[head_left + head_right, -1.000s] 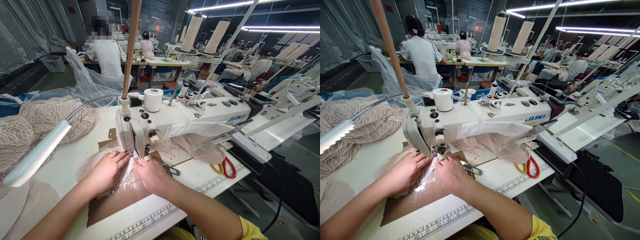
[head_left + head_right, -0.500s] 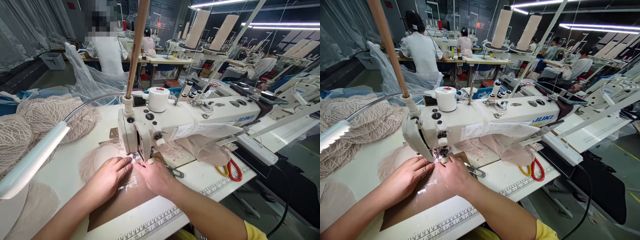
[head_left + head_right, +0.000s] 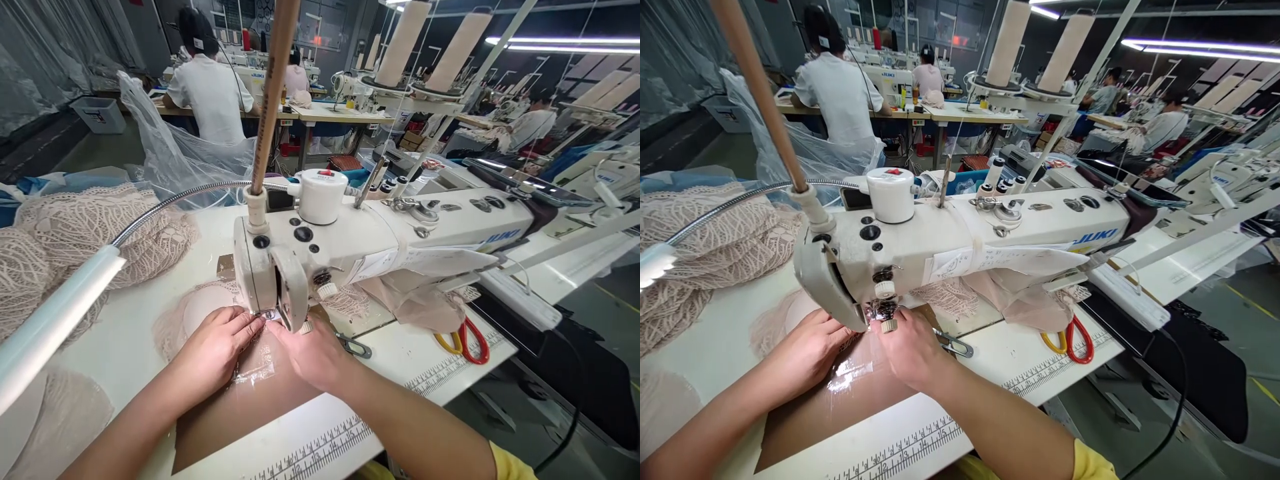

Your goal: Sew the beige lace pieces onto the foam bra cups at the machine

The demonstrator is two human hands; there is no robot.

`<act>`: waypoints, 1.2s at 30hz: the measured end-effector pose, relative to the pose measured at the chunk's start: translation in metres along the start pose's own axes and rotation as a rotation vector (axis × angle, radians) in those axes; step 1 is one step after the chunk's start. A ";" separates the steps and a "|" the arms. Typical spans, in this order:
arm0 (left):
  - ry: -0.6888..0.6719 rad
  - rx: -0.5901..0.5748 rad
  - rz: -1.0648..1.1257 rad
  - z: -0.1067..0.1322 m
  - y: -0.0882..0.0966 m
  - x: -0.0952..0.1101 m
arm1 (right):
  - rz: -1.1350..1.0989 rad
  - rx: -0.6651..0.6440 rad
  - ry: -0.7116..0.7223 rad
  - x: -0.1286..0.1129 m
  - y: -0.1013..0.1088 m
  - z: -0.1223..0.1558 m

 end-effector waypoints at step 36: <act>0.130 0.096 -0.036 0.010 0.003 0.015 | -0.038 0.038 -0.079 0.004 -0.004 0.004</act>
Point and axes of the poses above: each hand's wrist, its own z-axis away from the middle knuckle, its own y-axis out of the back of the hand, x = y × z, the point moved 3 cm from there along -z, towards the middle knuckle, and after that the axes turned 10 degrees about y, right-handed, at the moved point
